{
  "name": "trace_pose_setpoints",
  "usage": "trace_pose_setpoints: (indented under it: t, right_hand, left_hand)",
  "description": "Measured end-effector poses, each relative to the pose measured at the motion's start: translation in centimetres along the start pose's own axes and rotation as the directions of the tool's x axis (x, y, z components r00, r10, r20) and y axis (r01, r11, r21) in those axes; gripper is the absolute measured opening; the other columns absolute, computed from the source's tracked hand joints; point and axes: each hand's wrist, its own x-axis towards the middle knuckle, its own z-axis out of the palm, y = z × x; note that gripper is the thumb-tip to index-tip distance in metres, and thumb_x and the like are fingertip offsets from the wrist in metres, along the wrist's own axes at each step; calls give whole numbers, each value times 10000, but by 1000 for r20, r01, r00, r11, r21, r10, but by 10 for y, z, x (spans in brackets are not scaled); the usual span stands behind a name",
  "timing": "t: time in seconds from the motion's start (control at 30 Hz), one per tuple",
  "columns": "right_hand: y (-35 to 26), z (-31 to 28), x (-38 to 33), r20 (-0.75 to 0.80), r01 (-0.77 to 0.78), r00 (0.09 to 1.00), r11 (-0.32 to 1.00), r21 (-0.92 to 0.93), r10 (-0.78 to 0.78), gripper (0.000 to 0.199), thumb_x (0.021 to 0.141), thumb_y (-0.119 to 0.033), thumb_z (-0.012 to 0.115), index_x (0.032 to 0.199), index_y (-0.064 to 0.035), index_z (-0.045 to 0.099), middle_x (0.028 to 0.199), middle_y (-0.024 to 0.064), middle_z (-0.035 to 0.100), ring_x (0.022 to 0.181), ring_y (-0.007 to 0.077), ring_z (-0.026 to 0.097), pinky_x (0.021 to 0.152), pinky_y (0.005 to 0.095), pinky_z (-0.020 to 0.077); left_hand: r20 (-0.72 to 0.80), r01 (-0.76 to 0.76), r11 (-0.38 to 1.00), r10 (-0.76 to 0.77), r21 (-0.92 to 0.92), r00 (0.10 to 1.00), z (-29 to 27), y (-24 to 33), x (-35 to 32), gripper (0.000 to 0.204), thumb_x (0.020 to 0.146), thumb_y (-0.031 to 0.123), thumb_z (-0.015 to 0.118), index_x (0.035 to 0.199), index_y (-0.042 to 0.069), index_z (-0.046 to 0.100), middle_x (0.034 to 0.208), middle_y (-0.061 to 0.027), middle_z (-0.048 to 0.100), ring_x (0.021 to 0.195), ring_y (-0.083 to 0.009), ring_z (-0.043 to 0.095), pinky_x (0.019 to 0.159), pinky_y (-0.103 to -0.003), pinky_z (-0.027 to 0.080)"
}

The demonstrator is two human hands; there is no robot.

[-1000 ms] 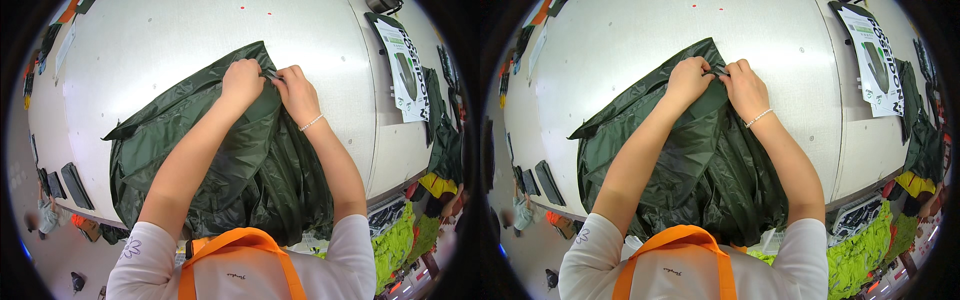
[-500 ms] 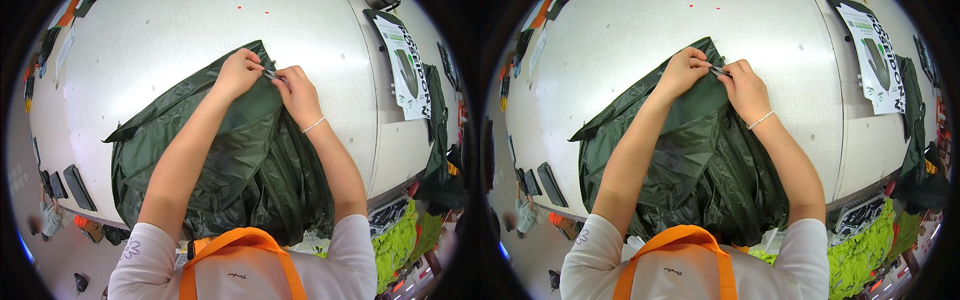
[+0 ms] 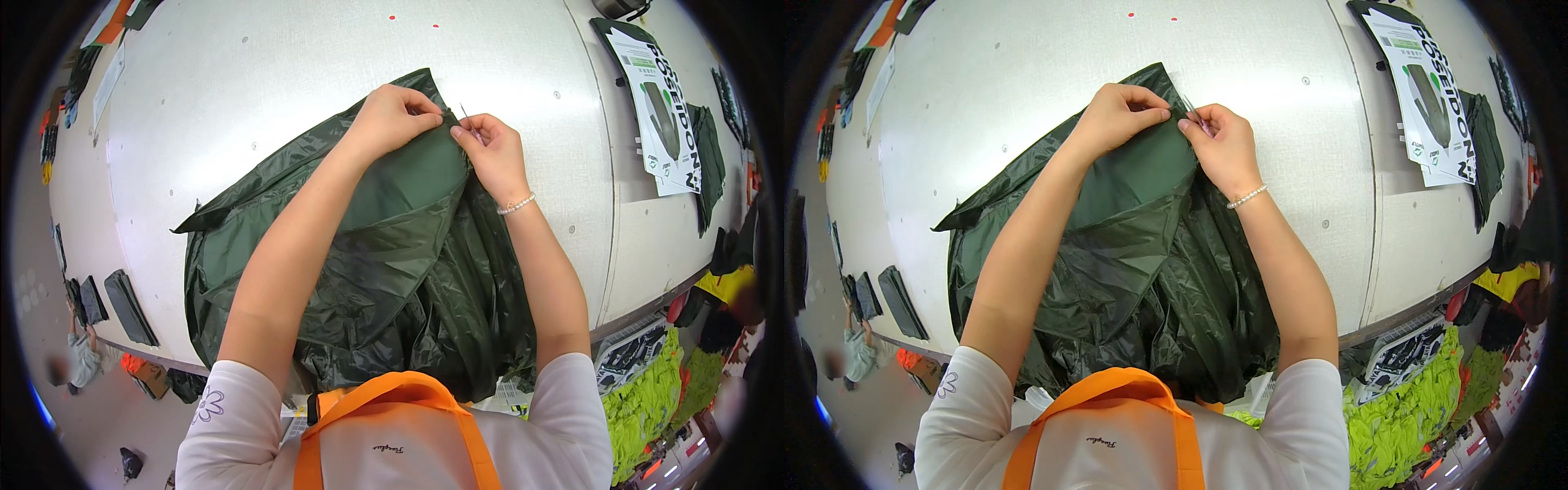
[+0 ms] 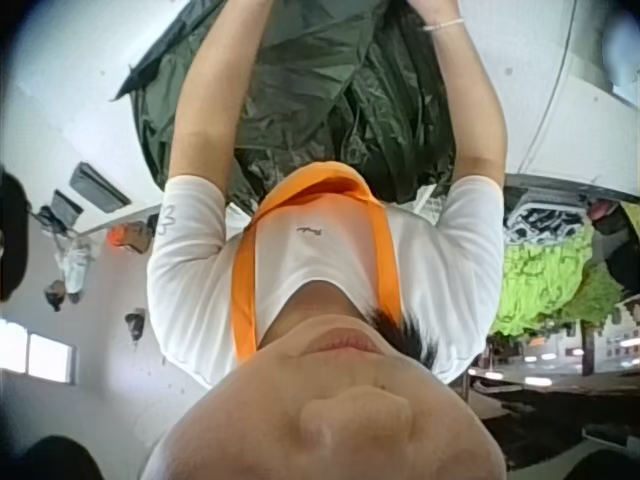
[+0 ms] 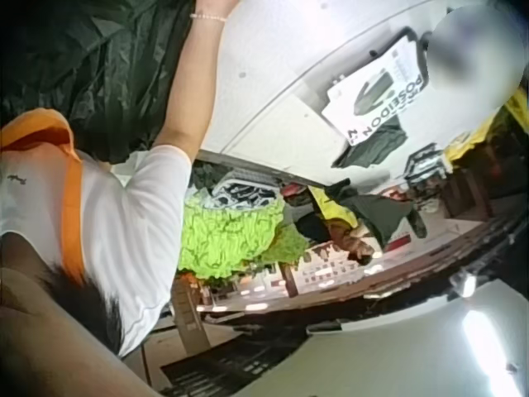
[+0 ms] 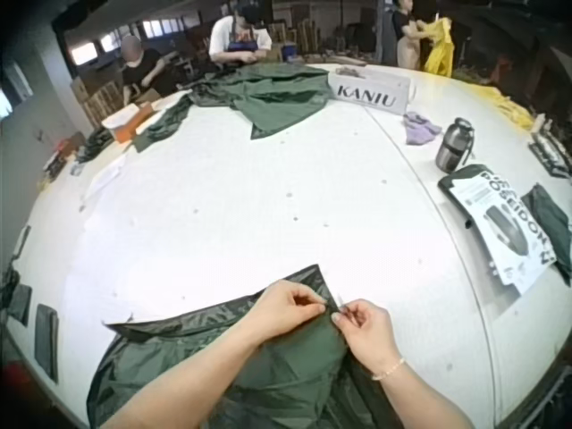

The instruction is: The person folds a dark green jacket on a white table. They smooth the fabric, fold the sleeves inward, fold the sides toward the center, and then fold the jacket in half. The person handles the jacket by hand throughout the process.

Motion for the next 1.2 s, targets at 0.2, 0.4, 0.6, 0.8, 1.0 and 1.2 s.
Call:
trace_pose_setpoints:
  t: [0.2, 0.4, 0.6, 0.8, 1.0, 1.2]
  right_hand:
    - [-1, 2, 3, -13, -80, 997, 993, 84, 81, 135, 816, -97, 687, 865, 23, 650, 695, -2, 615, 650, 55, 518, 607, 212, 436]
    - [-2, 8, -7, -81, 285, 901, 723, -630, -427, 256, 811, -128, 691, 990, 3, 564, 960, 129, 574, 746, 227, 614, 639, 316, 497]
    - [-13, 6, -12, 154, 369, 894, 499, -784, -420, 243, 823, -201, 674, 950, -46, 537, 927, 112, 532, 790, 262, 600, 638, 359, 508]
    - [-8, 9, -7, 193, 364, 903, 445, -818, -383, 189, 830, -193, 657, 888, -48, 550, 849, 95, 543, 748, 245, 603, 615, 358, 510]
    - [-6, 13, -2, 170, 362, 898, 464, -808, -406, 175, 830, -197, 653, 862, -55, 556, 853, 92, 554, 748, 251, 611, 608, 361, 511]
    - [-12, 12, 2, 175, 327, 923, 460, -826, -342, 150, 843, -202, 636, 874, -71, 570, 845, 101, 561, 762, 264, 613, 623, 374, 509]
  left_hand:
    - [-201, -288, 930, 335, 230, 921, 11, -9, -2, 95, 763, 122, 721, 834, 58, 717, 776, -46, 682, 649, -126, 621, 619, -253, 498]
    - [-224, -326, 860, 433, 393, 873, 20, -19, -2, 85, 781, 99, 688, 855, 59, 695, 791, -71, 681, 632, -188, 628, 614, -280, 506]
    - [-211, -294, 875, 394, 385, 895, 21, -27, 0, 100, 794, 113, 673, 878, 62, 691, 793, -81, 689, 648, -210, 645, 625, -297, 512]
    - [-185, -277, 874, 373, 400, 909, 20, -26, -1, 89, 795, 110, 664, 864, 57, 681, 796, -86, 686, 669, -234, 654, 632, -318, 516]
    - [-191, -298, 858, 404, 418, 895, 21, -27, -1, 92, 792, 120, 667, 865, 66, 678, 789, -89, 680, 662, -247, 648, 621, -327, 512]
    - [-221, -268, 875, 377, 402, 899, 20, -24, -2, 94, 800, 127, 666, 869, 63, 674, 785, -93, 676, 667, -246, 648, 614, -324, 507]
